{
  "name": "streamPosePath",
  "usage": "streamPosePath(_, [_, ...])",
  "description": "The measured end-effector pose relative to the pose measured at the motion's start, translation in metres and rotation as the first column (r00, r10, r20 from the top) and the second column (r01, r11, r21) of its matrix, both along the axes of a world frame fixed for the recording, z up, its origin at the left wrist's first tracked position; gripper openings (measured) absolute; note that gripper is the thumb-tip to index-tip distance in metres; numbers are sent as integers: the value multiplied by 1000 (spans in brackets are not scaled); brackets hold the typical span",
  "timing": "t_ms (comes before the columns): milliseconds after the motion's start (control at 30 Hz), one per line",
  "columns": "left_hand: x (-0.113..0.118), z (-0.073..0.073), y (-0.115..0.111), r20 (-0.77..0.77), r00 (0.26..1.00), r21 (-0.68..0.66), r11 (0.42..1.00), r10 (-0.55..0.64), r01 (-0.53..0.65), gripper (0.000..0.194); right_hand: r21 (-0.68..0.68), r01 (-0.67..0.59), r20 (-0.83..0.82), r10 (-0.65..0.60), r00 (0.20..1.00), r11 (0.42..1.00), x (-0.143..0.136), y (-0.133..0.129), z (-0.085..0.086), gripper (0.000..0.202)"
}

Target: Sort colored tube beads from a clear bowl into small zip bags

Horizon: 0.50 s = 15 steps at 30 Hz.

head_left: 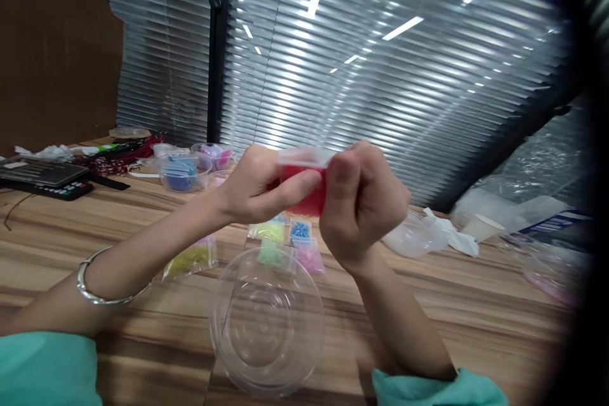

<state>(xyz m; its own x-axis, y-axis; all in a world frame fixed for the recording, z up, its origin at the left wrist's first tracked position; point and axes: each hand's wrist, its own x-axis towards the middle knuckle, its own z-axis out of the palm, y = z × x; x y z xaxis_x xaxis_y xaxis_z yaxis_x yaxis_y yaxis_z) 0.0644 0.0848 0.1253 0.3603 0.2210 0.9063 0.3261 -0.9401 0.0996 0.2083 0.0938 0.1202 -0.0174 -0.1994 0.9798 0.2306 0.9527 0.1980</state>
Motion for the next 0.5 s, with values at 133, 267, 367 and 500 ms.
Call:
streamPosePath(133, [3,-14,-5,233,961,205,958,150,-199,59,37,-45,97,41,994,998,-1,2,-3,27])
streamPosePath(267, [5,-21,-12,470,819,211,859,330,-467,58,-79,7,214,10,977,997,-1,-4,-4,32])
streamPosePath(367, [5,-20,-16,418,855,121,914,306,-387,64,-61,3,160,7,987,998,-2,-10,-6,31])
streamPosePath(500, [10,-22,-13,206,962,-15,983,182,-183,73,-86,-56,84,63,994,995,0,-10,-4,30])
